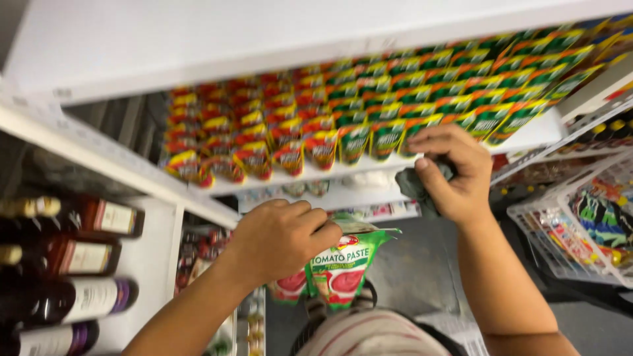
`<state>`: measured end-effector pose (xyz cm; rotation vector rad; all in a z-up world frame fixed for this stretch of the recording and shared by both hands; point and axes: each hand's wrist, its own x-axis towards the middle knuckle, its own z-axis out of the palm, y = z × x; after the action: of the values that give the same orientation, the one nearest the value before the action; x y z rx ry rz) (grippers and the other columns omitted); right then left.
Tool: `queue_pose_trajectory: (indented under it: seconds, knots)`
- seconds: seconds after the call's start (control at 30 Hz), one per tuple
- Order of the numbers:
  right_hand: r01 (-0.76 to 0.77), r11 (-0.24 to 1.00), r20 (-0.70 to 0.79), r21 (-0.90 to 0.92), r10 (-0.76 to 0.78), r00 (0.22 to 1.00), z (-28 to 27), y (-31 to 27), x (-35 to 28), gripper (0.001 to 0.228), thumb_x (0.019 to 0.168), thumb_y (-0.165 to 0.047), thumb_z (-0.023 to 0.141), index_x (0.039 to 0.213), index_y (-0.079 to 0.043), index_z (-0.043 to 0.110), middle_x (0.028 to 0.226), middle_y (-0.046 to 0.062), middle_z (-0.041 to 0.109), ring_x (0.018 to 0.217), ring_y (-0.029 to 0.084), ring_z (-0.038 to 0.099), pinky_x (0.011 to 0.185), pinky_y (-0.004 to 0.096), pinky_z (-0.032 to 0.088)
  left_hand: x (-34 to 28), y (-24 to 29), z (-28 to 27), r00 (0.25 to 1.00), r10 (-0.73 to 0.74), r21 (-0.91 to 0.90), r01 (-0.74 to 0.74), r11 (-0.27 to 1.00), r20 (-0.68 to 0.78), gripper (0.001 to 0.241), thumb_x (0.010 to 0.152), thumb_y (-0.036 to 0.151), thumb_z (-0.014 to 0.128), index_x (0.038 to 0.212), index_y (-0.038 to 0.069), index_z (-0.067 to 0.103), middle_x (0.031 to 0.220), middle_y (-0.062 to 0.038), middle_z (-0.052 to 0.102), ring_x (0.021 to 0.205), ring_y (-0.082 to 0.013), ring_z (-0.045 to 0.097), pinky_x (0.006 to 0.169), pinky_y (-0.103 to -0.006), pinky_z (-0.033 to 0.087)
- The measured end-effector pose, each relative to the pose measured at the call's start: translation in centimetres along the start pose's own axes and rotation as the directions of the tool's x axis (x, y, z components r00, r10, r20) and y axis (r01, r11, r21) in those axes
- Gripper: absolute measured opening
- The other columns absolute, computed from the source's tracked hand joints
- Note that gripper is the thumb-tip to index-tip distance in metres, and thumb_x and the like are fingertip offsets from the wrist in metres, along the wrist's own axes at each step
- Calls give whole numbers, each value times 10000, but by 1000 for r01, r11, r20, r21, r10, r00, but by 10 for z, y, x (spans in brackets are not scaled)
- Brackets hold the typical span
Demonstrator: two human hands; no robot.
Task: Sorting and packing pouches of tomato sauce from shelves into a cardboard box.
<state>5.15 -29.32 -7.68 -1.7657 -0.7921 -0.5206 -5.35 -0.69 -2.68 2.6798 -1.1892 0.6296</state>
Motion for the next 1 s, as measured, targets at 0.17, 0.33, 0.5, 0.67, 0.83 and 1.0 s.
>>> queue_pose_trajectory:
  seconds: [0.17,0.33,0.5,0.67,0.83,1.0]
  knots:
    - [-1,1000,54,21,0,999,28,-10,-6,102,986,-36,680,1072,6,713,1117,137,711,1000,184,687,845,254,525,-80,-4,91,989,-66,-15,69,998,129,68,863,226,646,826,189,602,762,13,594,738,-171,667,580,-359,532]
    - [-5,1000,83,-1,5,997,47,-18,-8,83,991,-35,689,1056,8,717,1118,136,713,982,174,674,814,243,505,-133,-25,168,956,-135,-35,150,988,262,76,900,252,634,927,181,641,874,-3,641,892,-205,691,729,-405,543]
    - [22,999,47,-46,-20,999,54,-27,-9,96,999,-35,697,1081,8,721,1187,134,692,881,125,601,774,232,478,-102,-50,134,898,-405,11,409,912,171,435,861,351,741,1218,109,684,1036,-71,648,928,-253,650,744,-445,451]
    - [8,997,-59,-81,-13,998,56,-46,12,149,958,-16,687,1106,-2,696,1245,133,625,824,105,546,727,240,470,-39,-48,32,938,-285,22,295,955,-199,290,915,201,766,1187,117,711,1061,-33,643,1002,-243,640,831,-427,461]
    - [16,983,-212,-183,-55,976,39,-60,49,248,890,-15,677,1138,0,676,1277,159,556,695,74,483,669,248,439,34,-38,-45,888,-40,62,77,995,-459,208,975,91,756,1171,110,687,1087,-29,631,1033,-240,623,884,-425,481]
    - [97,941,-160,-325,-156,975,3,-35,70,227,981,-5,699,1207,-5,715,1248,127,673,838,141,620,730,247,502,123,-29,-83,834,114,96,-74,993,-539,257,939,114,777,1170,79,670,1044,-44,617,980,-251,622,804,-405,452]
